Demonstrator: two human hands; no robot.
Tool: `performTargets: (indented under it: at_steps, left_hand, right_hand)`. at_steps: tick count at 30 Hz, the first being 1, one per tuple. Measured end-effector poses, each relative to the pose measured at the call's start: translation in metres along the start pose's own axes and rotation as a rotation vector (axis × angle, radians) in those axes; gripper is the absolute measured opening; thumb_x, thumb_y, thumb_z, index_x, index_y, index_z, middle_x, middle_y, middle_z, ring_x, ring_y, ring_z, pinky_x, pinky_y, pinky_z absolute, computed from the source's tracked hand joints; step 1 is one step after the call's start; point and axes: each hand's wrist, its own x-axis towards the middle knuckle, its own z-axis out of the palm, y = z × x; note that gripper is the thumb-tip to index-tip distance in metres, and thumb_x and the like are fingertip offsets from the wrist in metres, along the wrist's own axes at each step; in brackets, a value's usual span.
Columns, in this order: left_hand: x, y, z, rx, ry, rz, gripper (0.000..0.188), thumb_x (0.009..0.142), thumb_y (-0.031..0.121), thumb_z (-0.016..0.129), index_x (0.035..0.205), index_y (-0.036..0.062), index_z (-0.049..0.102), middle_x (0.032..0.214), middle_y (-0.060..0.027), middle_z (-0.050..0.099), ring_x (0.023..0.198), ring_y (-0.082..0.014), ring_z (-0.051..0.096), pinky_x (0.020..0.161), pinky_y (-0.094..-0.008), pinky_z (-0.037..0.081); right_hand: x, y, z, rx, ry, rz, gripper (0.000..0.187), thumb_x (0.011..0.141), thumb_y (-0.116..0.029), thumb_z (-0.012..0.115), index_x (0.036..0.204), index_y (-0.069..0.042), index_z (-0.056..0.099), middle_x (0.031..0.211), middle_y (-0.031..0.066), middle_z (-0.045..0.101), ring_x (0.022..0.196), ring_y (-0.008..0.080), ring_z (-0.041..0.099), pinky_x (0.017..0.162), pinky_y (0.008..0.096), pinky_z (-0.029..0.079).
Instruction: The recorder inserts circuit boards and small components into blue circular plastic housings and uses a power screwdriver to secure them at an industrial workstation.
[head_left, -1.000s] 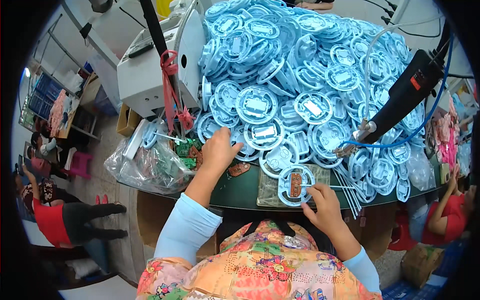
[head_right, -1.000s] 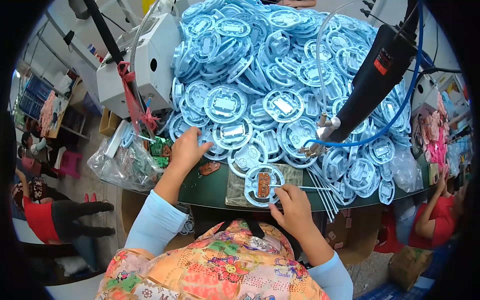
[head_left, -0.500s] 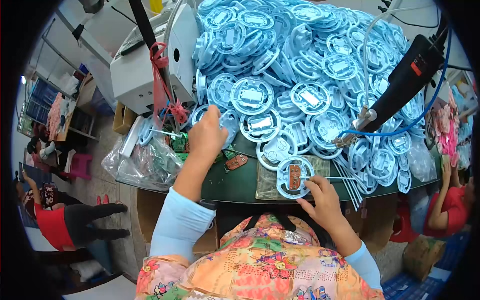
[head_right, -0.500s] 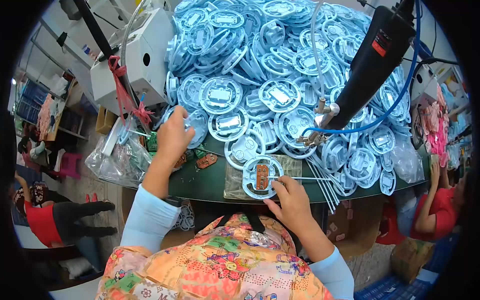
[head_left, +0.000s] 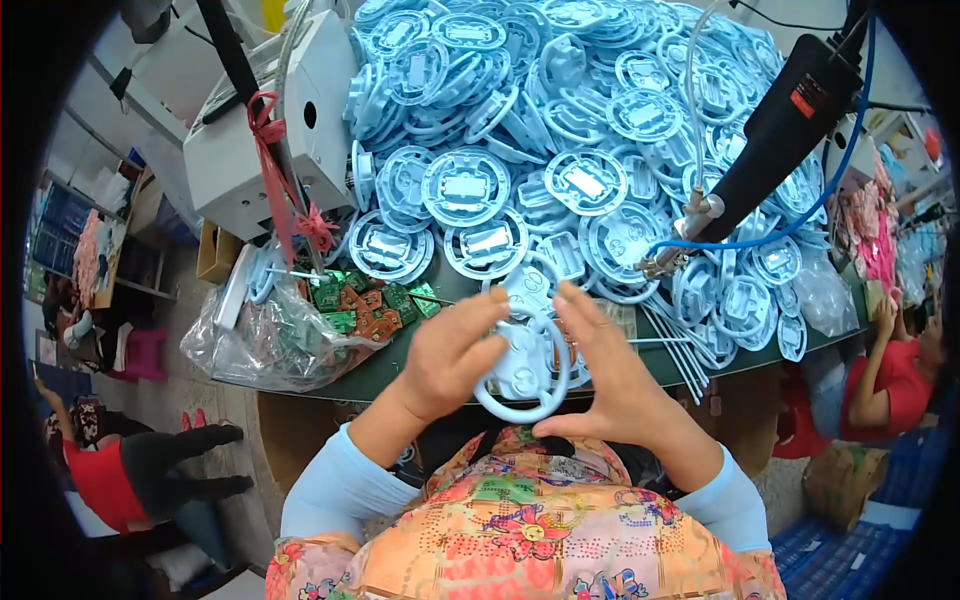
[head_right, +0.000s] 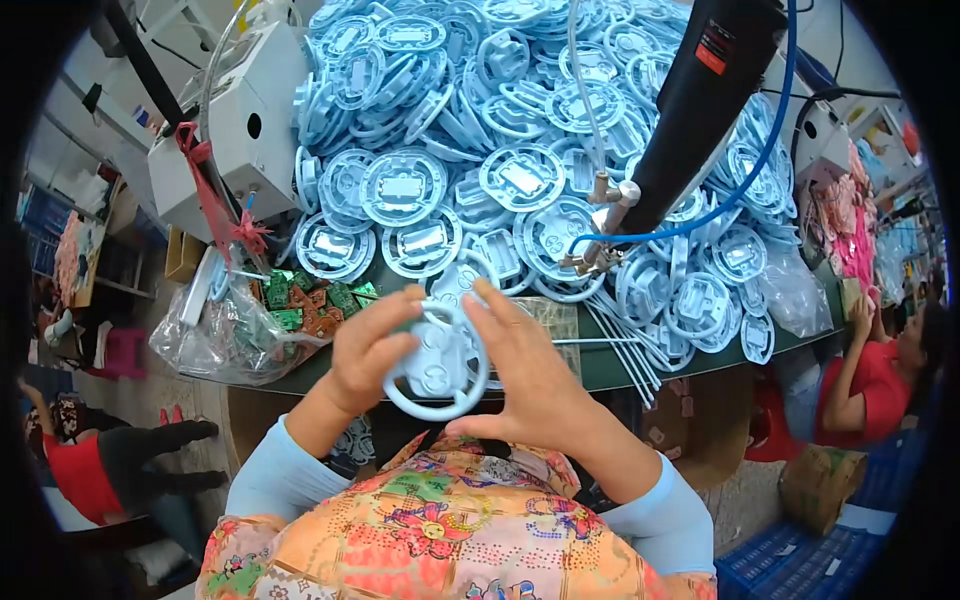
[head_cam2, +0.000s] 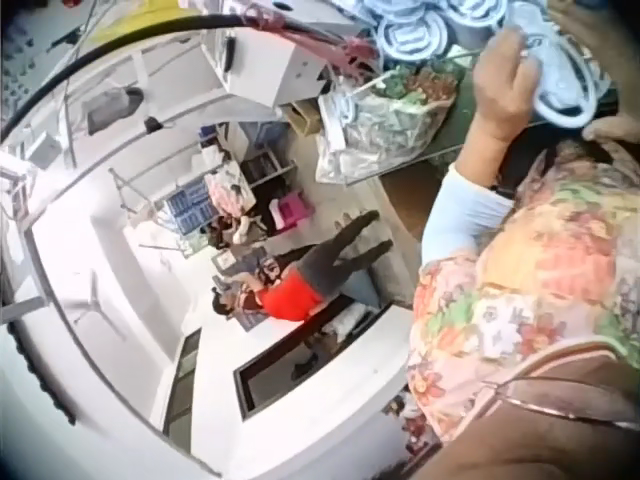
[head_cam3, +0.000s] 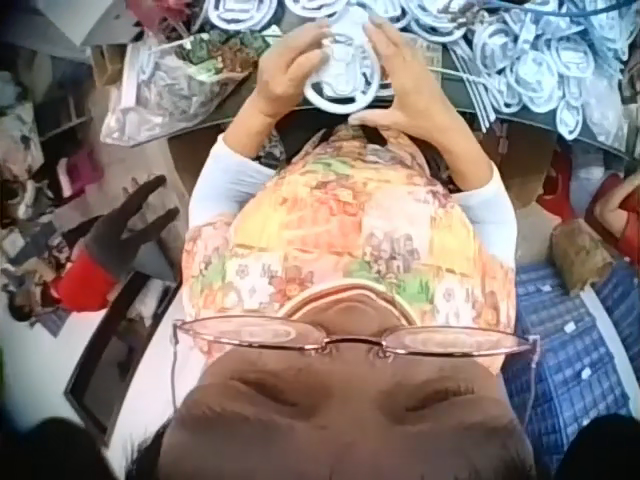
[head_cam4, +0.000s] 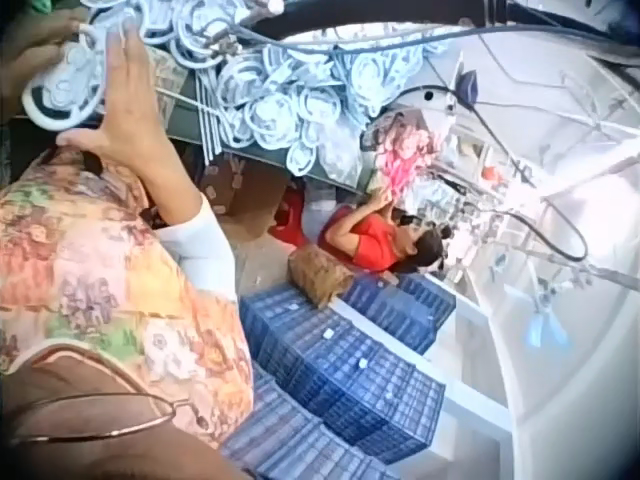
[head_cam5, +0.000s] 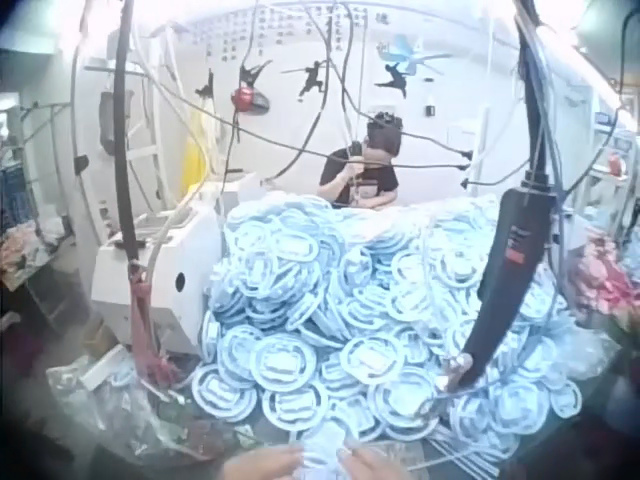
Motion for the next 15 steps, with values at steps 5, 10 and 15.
performTargets:
  at_steps: [5,10,15]
  left_hand:
    - [-0.002,0.018,0.03,-0.196,0.045,-0.012,0.018,0.075,0.003,0.068,0.089,-0.0016,0.058,0.112,-0.024,0.064,0.096,-0.0387,0.067,0.079,-0.0432,0.058]
    - [-0.025,0.021,0.037,-0.069,-0.012,-0.077,0.036,0.076,0.013,0.073,0.106,0.0068,0.056,0.128,-0.0207,0.055,0.115,-0.038,0.058,0.095,-0.0506,0.046]
    - [-0.088,-0.028,-0.018,0.438,-0.232,-0.24,0.088,0.076,0.045,0.077,0.144,0.013,0.032,0.154,-0.0219,0.027,0.142,-0.0413,0.03,0.112,-0.0622,0.014]
  right_hand:
    - [-0.012,0.002,0.01,0.096,-0.138,0.064,0.122,0.062,-0.037,0.089,0.15,0.003,0.017,0.154,0.0288,0.021,0.142,0.0442,0.025,0.115,0.0477,0.025]
    - [-0.028,0.008,0.017,0.008,-0.066,0.124,0.123,0.059,-0.036,0.089,0.149,0.005,0.017,0.15,0.0297,0.027,0.138,0.0452,0.03,0.114,0.0481,0.026]
    - [-0.049,0.024,-0.01,-0.118,0.047,0.31,0.123,0.056,-0.034,0.091,0.149,0.004,0.021,0.147,0.0281,0.032,0.135,0.0435,0.035,0.112,0.0466,0.029]
